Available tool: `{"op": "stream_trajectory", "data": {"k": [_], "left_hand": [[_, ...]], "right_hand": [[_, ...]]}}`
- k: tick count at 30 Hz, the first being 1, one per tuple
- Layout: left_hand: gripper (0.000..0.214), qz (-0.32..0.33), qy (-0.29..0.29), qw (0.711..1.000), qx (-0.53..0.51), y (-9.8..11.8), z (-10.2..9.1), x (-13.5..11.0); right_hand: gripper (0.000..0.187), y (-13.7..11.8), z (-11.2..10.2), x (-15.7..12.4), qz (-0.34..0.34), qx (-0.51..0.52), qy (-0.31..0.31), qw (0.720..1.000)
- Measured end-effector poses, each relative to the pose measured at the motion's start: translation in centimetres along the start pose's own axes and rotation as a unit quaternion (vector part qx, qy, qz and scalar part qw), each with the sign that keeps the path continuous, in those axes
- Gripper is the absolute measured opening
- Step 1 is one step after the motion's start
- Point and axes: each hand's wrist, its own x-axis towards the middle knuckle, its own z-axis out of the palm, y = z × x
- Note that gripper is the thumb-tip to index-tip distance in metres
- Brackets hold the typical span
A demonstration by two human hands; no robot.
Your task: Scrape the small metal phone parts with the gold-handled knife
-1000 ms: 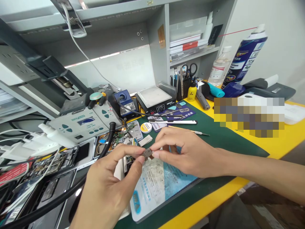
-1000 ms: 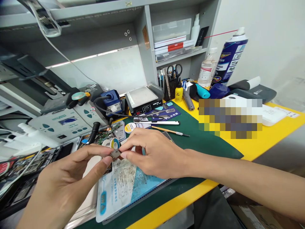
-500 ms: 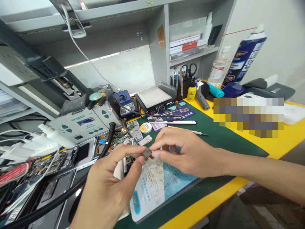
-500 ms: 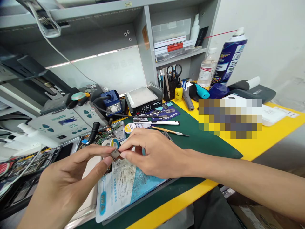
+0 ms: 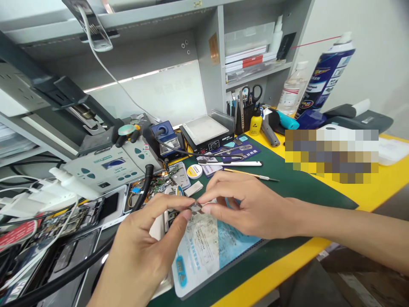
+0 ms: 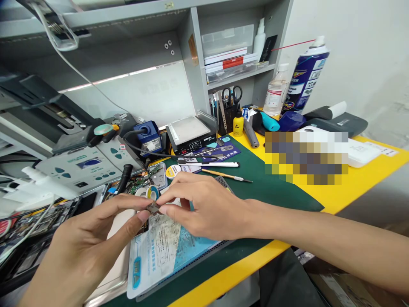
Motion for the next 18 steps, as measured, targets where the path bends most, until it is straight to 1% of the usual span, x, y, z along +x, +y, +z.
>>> {"op": "stream_trajectory", "data": {"k": [6, 9, 12, 15, 18], "left_hand": [[0.019, -0.03, -0.027, 0.999, -0.019, -0.3, -0.21, -0.01], [0.019, -0.045, -0.032, 0.998, -0.019, -0.21, -0.25, -0.14], [0.019, -0.044, -0.03, 0.998, -0.014, -0.21, -0.31, -0.29], [0.019, -0.039, -0.029, 0.999, -0.016, -0.31, -0.33, -0.33], [0.018, -0.033, -0.025, 0.999, -0.013, -0.33, -0.32, -0.25]], "right_hand": [[0.019, -0.24, -0.1, -0.01, 0.027, 0.006, -0.013, 1.0], [0.025, -0.3, -0.13, 0.01, 0.026, 0.013, -0.01, 1.0], [0.031, -0.37, -0.16, 0.06, 0.032, 0.017, -0.032, 0.999], [0.028, -0.42, -0.19, 0.11, 0.04, 0.015, -0.05, 0.998], [0.023, -0.43, -0.23, 0.13, 0.032, 0.016, -0.051, 0.998]]}}
